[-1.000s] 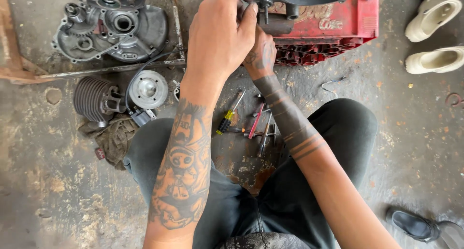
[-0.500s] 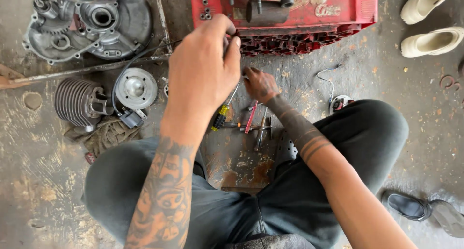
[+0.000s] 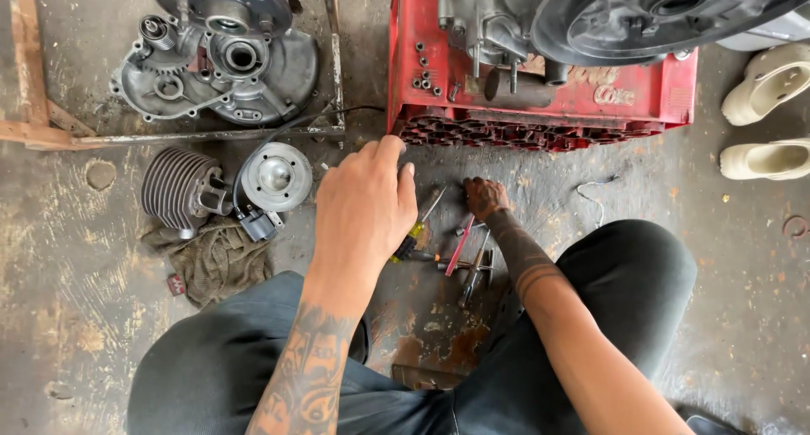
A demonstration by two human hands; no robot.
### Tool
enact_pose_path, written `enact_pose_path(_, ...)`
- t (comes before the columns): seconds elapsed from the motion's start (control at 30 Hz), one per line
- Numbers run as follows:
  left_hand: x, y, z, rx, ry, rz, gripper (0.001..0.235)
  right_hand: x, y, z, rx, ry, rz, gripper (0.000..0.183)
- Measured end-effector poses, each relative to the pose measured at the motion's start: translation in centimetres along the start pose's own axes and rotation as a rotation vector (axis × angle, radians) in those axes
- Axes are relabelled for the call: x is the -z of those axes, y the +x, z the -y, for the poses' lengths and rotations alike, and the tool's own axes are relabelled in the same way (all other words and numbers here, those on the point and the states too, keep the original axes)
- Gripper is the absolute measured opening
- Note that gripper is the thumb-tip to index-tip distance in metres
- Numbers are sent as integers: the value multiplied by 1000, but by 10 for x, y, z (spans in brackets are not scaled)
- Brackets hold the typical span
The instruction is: The person sits on the floor and works on a disassembled motorcycle engine placed on a red crate. They use a screwdriver to remove a bolt and a black rubber hose, then use a wrench to tighten bolts on the engine casing. The person also handles small metal parts and a black rubber gasket during the process.
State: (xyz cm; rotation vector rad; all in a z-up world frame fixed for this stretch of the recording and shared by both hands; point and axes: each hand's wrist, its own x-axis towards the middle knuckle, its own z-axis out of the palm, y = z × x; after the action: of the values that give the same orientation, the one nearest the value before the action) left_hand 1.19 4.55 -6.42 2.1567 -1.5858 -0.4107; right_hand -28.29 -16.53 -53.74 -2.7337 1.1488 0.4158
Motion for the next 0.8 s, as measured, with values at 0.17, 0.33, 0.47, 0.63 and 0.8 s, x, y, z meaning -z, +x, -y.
enact_pose_path(0.17,-8,4,-2,10,20,15,26,28,-8,6,28,26,-19,31)
enact_pose_path(0.33,-2,6,-6,20,-9,2,24,115,-8,56,-59,238,-41,29)
enact_pose_path(0.47,5,3,-3,54,-40,68,30,246,-38,121,24,716,-301,25)
enact_pose_path(0.63,16,-8,-6,37,-41,102,31,344,-67,166,82,1063,-580,28)
enact_pose_path(0.8,24,-12,-9,53,-71,138,34,336,-32,157,-74,1629,-761,19)
